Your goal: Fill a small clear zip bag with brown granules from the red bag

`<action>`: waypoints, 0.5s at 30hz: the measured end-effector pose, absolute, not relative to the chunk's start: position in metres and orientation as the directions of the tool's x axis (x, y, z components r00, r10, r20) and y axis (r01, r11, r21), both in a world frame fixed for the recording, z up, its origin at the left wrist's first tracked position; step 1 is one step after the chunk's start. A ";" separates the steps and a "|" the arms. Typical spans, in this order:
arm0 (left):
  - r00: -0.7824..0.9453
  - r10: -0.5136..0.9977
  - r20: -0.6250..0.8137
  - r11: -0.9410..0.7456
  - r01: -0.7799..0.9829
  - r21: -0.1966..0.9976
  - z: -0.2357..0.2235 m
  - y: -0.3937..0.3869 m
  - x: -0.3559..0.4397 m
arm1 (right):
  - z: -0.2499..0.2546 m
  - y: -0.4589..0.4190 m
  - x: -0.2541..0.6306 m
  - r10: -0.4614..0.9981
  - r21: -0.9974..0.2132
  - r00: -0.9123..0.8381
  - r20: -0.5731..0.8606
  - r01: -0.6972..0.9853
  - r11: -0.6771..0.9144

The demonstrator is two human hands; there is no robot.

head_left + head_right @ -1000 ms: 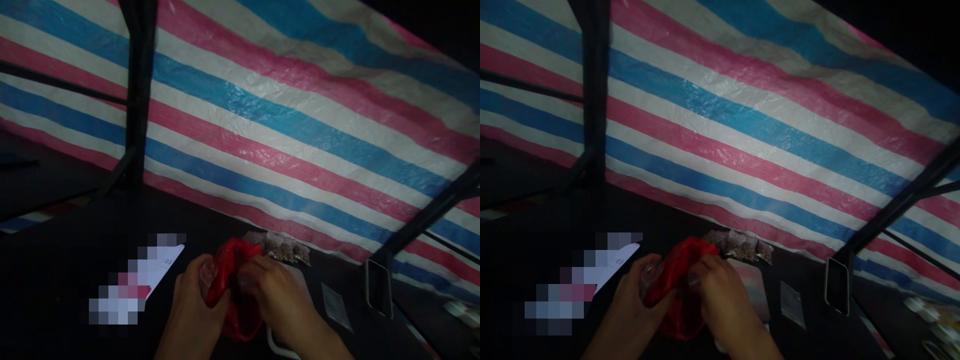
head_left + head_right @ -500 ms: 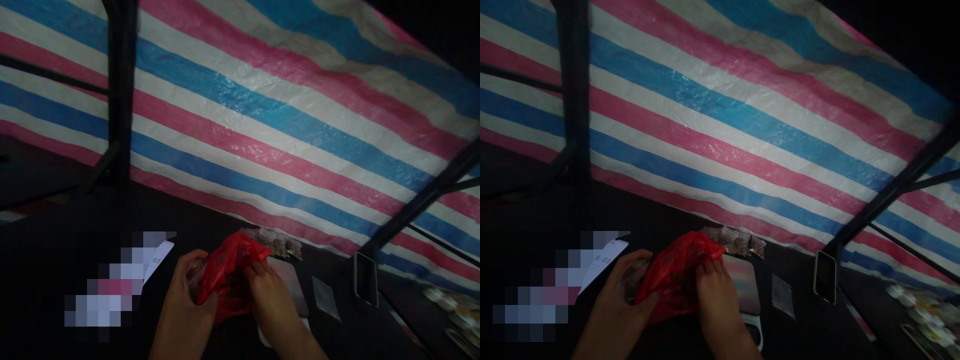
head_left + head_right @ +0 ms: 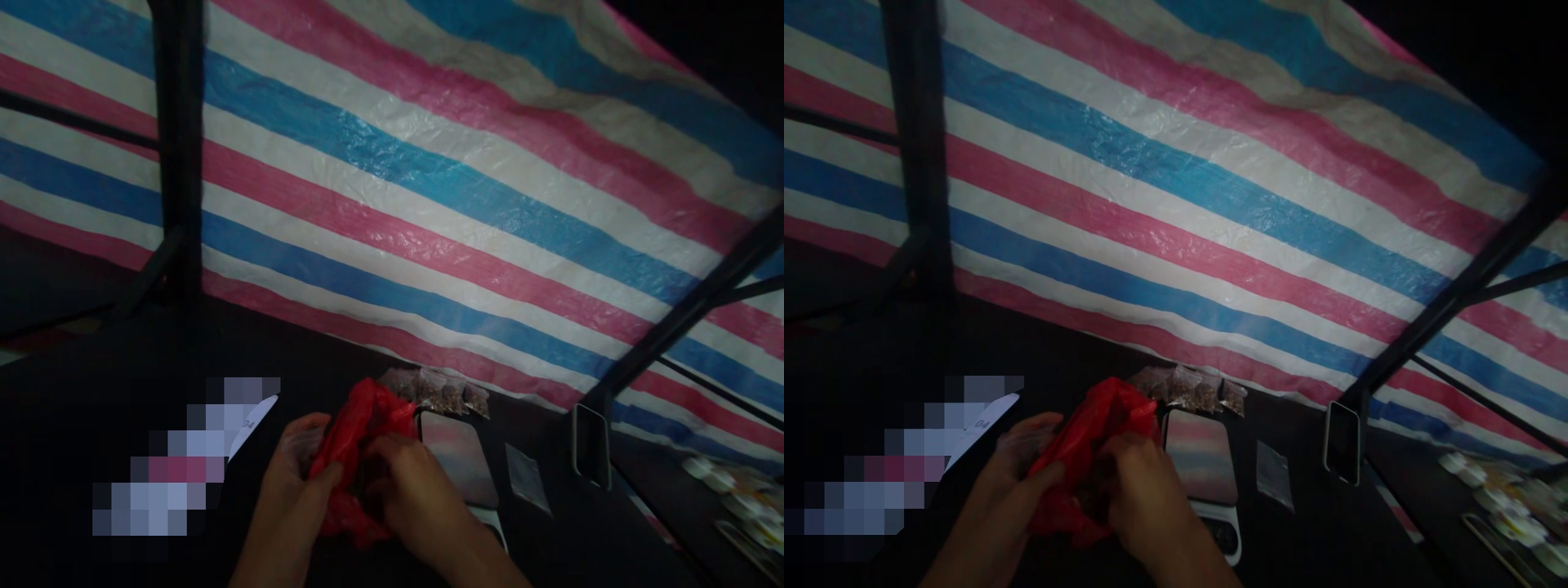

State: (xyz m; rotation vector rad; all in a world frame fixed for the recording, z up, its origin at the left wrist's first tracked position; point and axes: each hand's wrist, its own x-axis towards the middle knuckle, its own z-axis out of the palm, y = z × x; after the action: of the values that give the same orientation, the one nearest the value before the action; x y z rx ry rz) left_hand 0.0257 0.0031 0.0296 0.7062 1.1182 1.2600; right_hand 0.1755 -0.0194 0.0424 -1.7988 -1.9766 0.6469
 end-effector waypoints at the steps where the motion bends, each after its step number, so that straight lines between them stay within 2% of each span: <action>1: -0.079 0.962 -0.262 0.214 -0.382 0.899 0.030 0.003 0.024 | 0.040 -0.019 0.174 0.996 -0.631 -0.088 -0.030 0.774 0.049; 4: -0.149 0.972 -0.183 0.124 -0.337 0.933 0.026 0.007 0.019 | 0.033 -0.016 0.173 0.998 -0.768 -0.031 -0.059 0.640 -0.026; 8: -0.170 0.985 0.001 -0.035 -0.200 0.979 0.011 0.013 0.017 | 0.036 -0.013 0.178 0.998 -0.874 -0.015 -0.061 0.484 -0.046; 13: -0.010 0.992 0.127 -0.126 0.055 0.990 -0.014 0.014 0.021 | 0.064 -0.015 0.184 0.993 -0.944 -0.056 0.101 0.311 0.113; 15: 0.052 0.984 0.170 -0.176 0.150 0.973 -0.018 0.012 0.023 | 0.076 -0.016 0.180 0.987 -0.932 -0.040 0.155 0.326 0.160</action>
State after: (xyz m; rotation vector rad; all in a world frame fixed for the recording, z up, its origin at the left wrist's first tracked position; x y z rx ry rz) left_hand 0.0225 0.0124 -0.0177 1.4719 1.2052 1.2300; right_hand 0.1802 -0.0164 0.0763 -1.3159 -1.5319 0.9209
